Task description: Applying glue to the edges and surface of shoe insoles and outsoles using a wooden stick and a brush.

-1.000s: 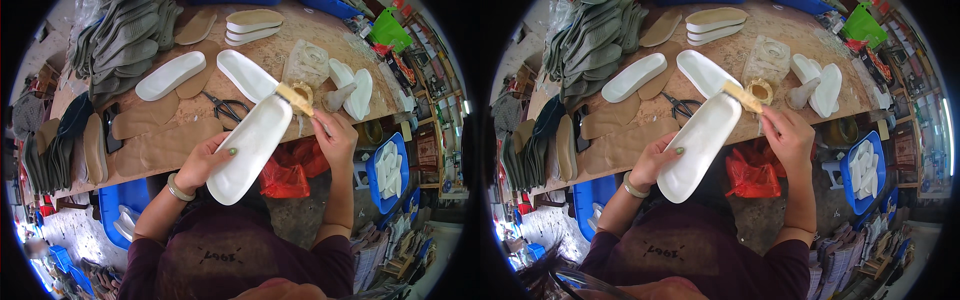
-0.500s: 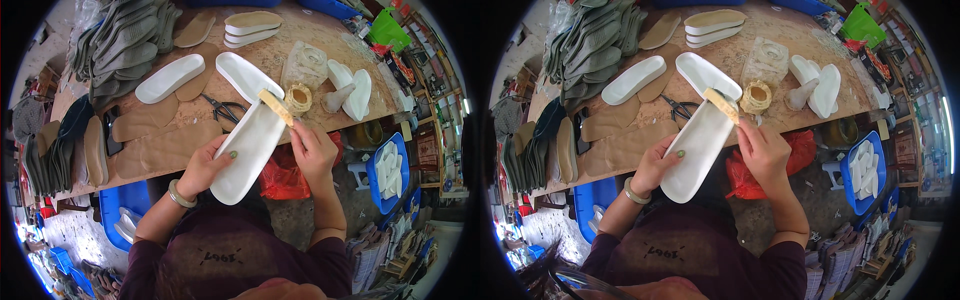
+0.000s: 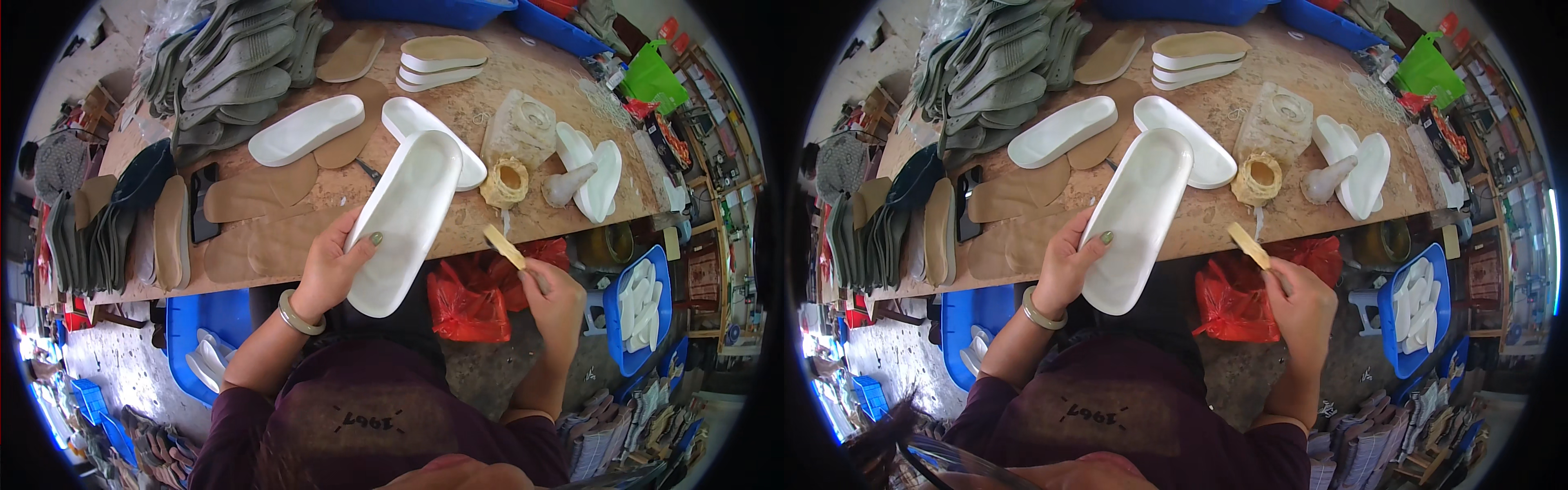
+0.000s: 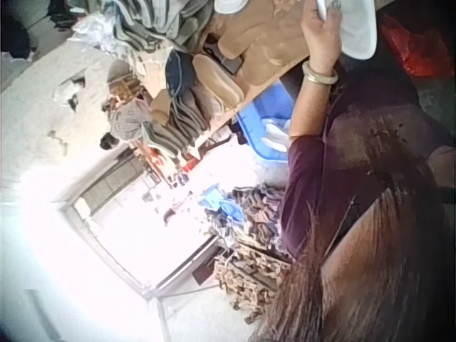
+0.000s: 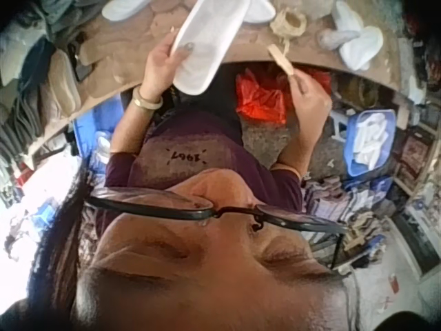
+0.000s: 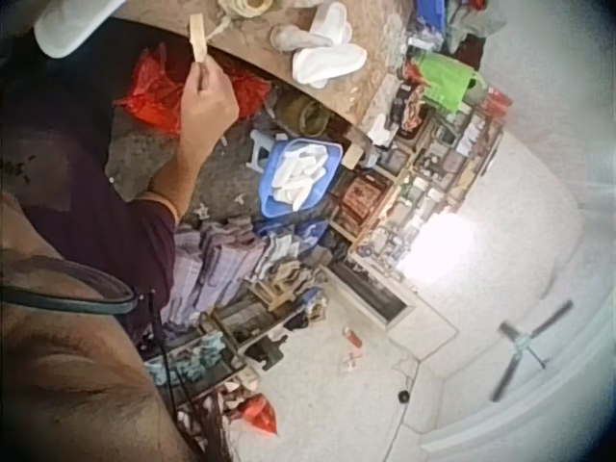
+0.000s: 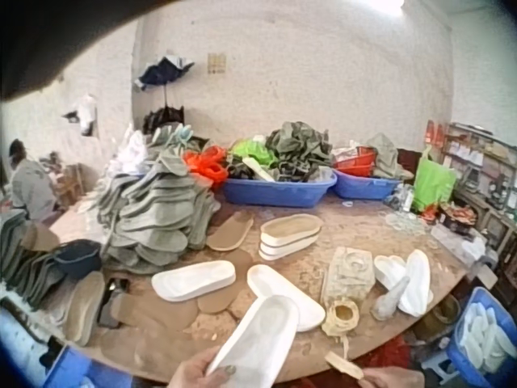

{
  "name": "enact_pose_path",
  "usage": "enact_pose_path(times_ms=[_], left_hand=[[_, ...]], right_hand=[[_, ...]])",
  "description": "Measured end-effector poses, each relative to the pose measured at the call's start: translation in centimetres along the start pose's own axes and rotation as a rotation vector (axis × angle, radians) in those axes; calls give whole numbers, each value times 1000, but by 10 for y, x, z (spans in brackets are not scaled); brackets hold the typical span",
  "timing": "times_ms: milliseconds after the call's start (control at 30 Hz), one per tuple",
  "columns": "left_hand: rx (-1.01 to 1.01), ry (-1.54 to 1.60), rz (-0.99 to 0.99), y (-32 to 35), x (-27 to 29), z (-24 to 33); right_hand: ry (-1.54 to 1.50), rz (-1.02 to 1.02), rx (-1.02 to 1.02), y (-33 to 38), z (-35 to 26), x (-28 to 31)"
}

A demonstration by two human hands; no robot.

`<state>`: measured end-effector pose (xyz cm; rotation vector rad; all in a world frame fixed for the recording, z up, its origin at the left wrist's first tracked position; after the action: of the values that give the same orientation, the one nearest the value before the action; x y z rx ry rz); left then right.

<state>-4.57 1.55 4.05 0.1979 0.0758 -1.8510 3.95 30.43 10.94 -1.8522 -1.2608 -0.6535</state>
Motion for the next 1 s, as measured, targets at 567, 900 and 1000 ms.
enact_pose_path(times_ms=[567, 900, 1000], left_hand=[[-3, 88, 194, -30, 64, 11], [80, 82, 23, -78, 50, 22], [94, -29, -136, -117, 11, 24]], right_hand=[[-436, 498, -109, -4, 42, 58], [-1001, 383, -209, -18, 51, -15], [-1021, 448, -205, -17, 52, -18]])
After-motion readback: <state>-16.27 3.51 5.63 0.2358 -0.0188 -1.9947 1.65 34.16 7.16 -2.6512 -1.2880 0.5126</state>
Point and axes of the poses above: each hand's wrist, its own y-axis away from the middle knuckle, its own x-axis out of the back of the hand, z = x × y, the point moved 8 cm from there along -y, towards the middle knuckle, and after that the axes turned 1 degree about -x, right-handed, at the moved point
